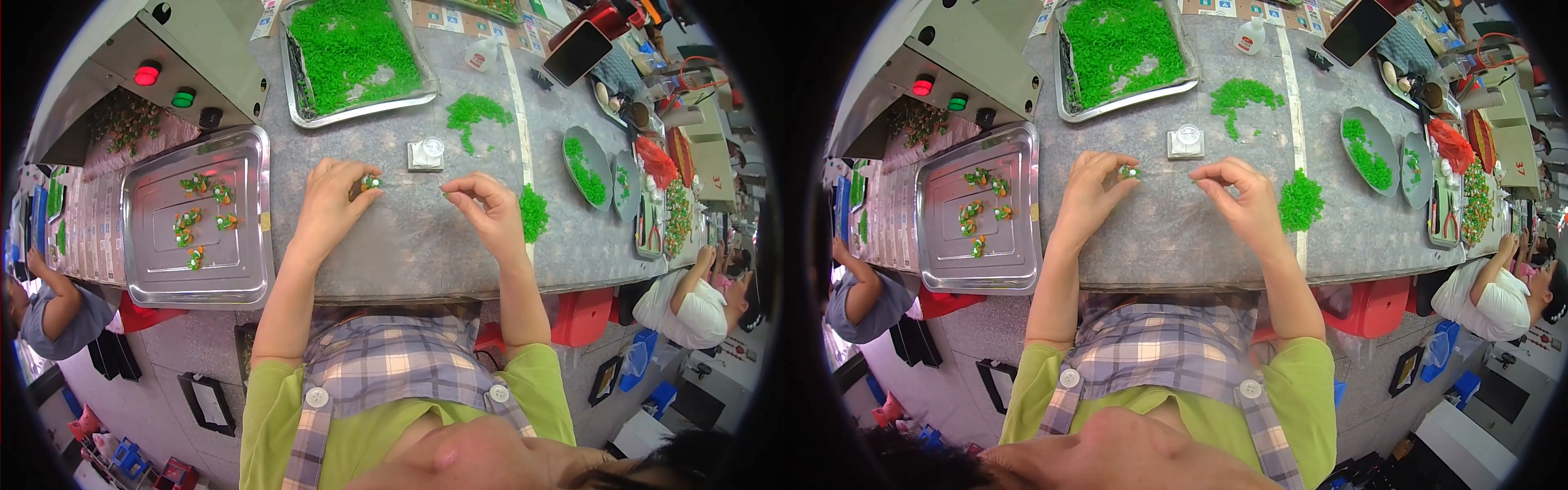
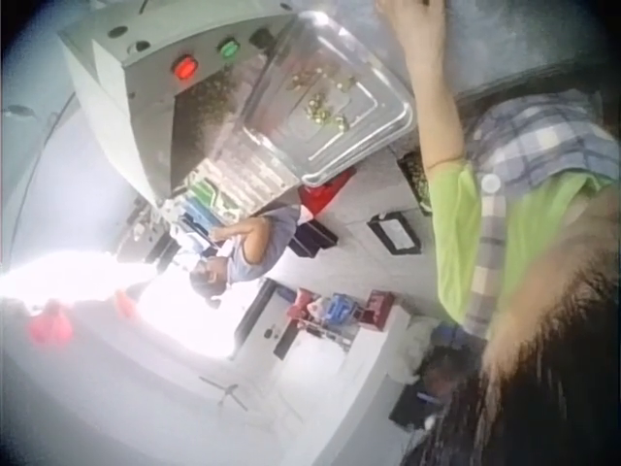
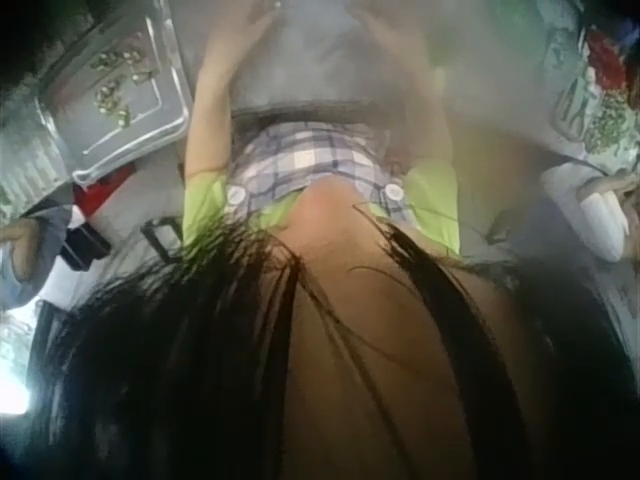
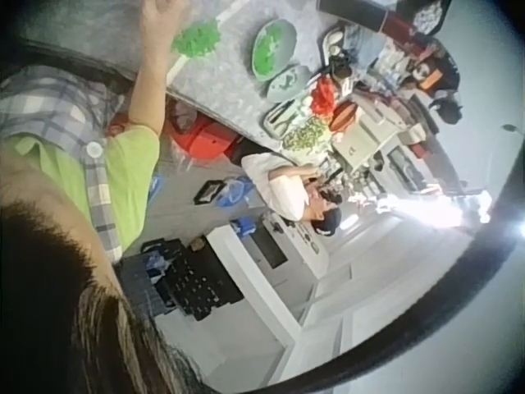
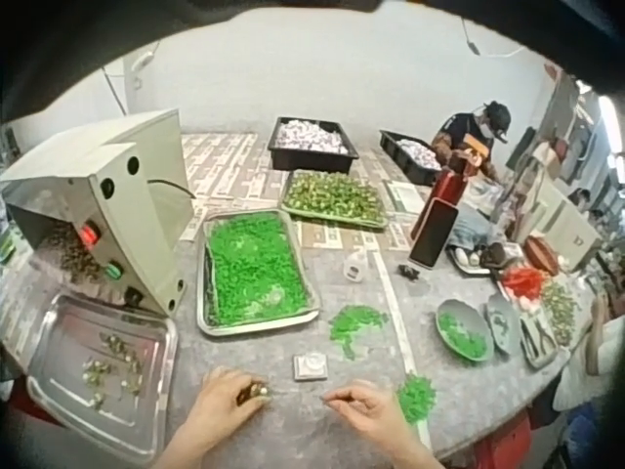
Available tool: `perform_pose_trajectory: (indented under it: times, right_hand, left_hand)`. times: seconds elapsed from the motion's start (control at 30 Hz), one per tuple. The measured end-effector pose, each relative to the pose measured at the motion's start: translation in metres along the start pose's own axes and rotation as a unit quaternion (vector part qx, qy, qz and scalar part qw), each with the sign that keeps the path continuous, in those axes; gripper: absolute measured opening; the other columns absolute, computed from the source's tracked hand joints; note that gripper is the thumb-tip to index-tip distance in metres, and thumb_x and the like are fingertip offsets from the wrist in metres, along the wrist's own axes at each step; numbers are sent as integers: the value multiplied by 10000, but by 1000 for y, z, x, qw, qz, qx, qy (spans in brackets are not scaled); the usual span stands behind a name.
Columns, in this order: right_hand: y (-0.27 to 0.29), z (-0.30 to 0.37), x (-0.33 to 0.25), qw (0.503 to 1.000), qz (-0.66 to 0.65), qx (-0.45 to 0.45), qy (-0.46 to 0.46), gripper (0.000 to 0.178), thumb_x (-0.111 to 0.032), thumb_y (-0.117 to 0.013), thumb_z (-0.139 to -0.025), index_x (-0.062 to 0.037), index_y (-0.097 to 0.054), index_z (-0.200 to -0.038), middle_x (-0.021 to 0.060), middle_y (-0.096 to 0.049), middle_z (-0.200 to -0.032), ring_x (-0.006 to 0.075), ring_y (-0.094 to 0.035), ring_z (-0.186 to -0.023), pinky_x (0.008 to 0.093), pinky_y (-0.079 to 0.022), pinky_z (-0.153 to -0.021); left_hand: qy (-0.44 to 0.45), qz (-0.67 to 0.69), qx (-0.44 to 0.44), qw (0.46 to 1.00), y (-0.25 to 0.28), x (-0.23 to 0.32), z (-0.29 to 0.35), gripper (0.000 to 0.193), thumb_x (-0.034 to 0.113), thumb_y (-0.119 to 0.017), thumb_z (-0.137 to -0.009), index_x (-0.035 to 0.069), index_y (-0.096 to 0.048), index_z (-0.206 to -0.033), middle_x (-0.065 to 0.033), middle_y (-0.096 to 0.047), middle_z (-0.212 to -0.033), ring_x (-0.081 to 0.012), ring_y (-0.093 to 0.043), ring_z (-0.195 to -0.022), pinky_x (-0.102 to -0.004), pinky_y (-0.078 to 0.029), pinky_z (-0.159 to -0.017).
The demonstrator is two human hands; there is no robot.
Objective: The person assembles small green plastic toy components by hand at a factory workstation.
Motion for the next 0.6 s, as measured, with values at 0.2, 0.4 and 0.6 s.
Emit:
perform_pose_trajectory:
  times: [0.2, 0.4, 0.6]
  right_hand:
    - [-4, -1, -27, 997, -15, 16, 74, 114, 40, -575, -723, 8, -607, -828, 57, -580, -789, 124, -548, -734, 217, -417, -631]
    - [-10, 4, -62, 968, 115, 66, 213, 112, 62, -599, -669, -5, -582, -758, 69, -582, -711, 181, -558, -678, 256, -429, -609]
    - [-15, 12, -58, 948, 156, 65, 271, 139, 4, -627, -660, -36, -573, -781, 63, -576, -750, 205, -548, -683, 278, -427, -600]
  left_hand:
    - [-12, 177, -38, 983, 1, 21, -1, 178, 92, -625, -695, 69, -592, -868, -21, -550, -799, -145, -487, -777, -264, -388, -727]
    - [64, 448, -135, 881, -31, 26, 4, 136, 175, -568, -796, 63, -569, -873, 45, -514, -758, -38, -434, -684, -196, -375, -637]
    - [110, 541, -179, 814, -49, 31, 7, 203, 276, -532, -825, 73, -545, -830, 37, -517, -754, -38, -420, -657, -175, -338, -578]
Point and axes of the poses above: each hand's wrist, its own z-axis away from the middle knuckle, its own y-axis out of the back of the hand, x = y × z, the point moved 8 cm from there along -z, towards the middle knuckle
